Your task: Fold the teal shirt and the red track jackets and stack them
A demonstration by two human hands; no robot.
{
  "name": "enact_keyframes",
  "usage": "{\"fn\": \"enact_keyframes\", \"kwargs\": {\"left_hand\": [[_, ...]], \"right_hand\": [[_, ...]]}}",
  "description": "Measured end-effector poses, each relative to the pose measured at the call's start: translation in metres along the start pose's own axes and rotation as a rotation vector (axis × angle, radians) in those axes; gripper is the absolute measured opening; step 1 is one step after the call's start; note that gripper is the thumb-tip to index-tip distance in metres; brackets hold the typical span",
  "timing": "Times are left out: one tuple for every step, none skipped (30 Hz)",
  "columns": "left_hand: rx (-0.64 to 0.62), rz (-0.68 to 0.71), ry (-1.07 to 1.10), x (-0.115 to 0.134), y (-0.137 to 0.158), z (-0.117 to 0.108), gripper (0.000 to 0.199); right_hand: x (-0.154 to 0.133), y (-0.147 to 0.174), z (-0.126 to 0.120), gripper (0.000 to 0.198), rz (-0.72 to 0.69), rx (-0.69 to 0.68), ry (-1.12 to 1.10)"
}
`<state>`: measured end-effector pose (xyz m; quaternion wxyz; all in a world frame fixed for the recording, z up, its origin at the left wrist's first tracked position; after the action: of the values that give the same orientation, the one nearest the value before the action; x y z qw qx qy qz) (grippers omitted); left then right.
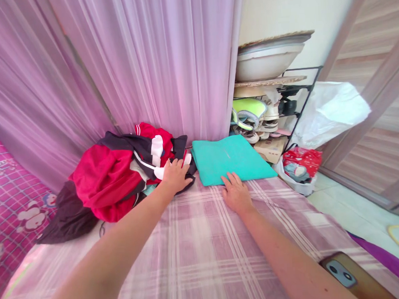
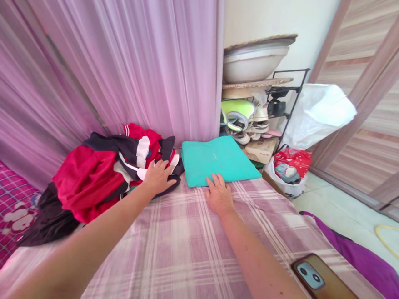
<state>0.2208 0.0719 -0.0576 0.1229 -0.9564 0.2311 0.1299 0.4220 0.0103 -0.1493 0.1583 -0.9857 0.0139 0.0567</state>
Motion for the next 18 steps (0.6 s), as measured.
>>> {"fn": "enact_keyframes", "kwargs": {"left_hand": [[-0.045, 0.024, 0.013, 0.004, -0.001, 0.015, 0.062], [-0.093, 0.023, 0.022, 0.004, -0.001, 0.03, 0.063], [-0.132, 0.01, 0.027, 0.0, -0.001, 0.043, 0.06], [-0.152, -0.005, 0.028, -0.005, 0.0, 0.054, 0.054], [-0.154, -0.014, 0.024, -0.012, 0.001, 0.061, 0.046], [-0.14, -0.015, 0.017, -0.019, 0.002, 0.066, 0.039], [-0.116, -0.013, 0.012, -0.027, 0.003, 0.068, 0.036], [-0.085, -0.009, 0.012, -0.034, 0.005, 0.069, 0.037], [-0.058, -0.007, 0.016, -0.041, 0.006, 0.069, 0.041], [-0.039, -0.009, 0.021, -0.048, 0.008, 0.068, 0.044], [-0.024, -0.01, 0.024, -0.053, 0.009, 0.067, 0.046], [-0.011, -0.009, 0.022, -0.057, 0.01, 0.066, 0.046], [-0.004, -0.008, 0.019, -0.059, 0.011, 0.065, 0.046], [0.002, -0.005, 0.018, -0.059, 0.011, 0.065, 0.045], [0.007, -0.001, 0.021, -0.058, 0.012, 0.064, 0.044], [0.012, 0.003, 0.03, -0.055, 0.013, 0.063, 0.043], [0.016, 0.006, 0.043, -0.051, 0.016, 0.062, 0.043], [0.018, 0.006, 0.061, -0.046, 0.022, 0.062, 0.043]], "right_hand": [[0.0, 0.0, 0.0, 0.05, 0.001, -0.001, -0.001], [0.0, 0.0, 0.0, 0.05, 0.003, -0.002, -0.004], [0.0, 0.0, 0.0, 0.05, 0.004, -0.004, -0.008], [0.0, 0.0, 0.0, 0.05, 0.003, -0.005, -0.012], [0.0, 0.0, 0.0, 0.05, 0.002, -0.004, -0.016], [0.001, 0.0, 0.0, 0.05, 0.002, -0.002, -0.018], [0.001, 0.0, 0.0, 0.05, 0.003, 0.001, -0.02], [0.001, 0.0, 0.0, 0.05, 0.002, 0.002, -0.022], [0.002, 0.0, 0.001, 0.05, 0.0, 0.002, -0.025], [0.002, 0.0, 0.001, 0.051, -0.003, 0.001, -0.027], [0.002, 0.0, 0.001, 0.051, -0.006, 0.0, -0.029], [0.003, 0.0, 0.001, 0.051, -0.009, -0.002, -0.029], [0.003, 0.0, 0.001, 0.051, -0.01, -0.004, -0.028], [0.003, -0.001, 0.001, 0.051, -0.008, -0.007, -0.027], [0.003, -0.001, 0.001, 0.05, -0.004, -0.012, -0.025], [0.003, -0.002, 0.001, 0.05, -0.001, -0.019, -0.023], [0.002, -0.002, 0.001, 0.049, 0.0, -0.027, -0.021], [0.002, -0.002, 0.002, 0.049, 0.002, -0.035, -0.021]]}}
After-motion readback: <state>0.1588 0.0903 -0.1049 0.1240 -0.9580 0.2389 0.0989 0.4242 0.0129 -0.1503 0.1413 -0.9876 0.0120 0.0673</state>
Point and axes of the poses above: each hand's wrist, its own y-axis away from the middle knuckle, its own z-axis out of the palm, x = y × z, the point moved 6 cm from there along -y, towards the middle knuckle
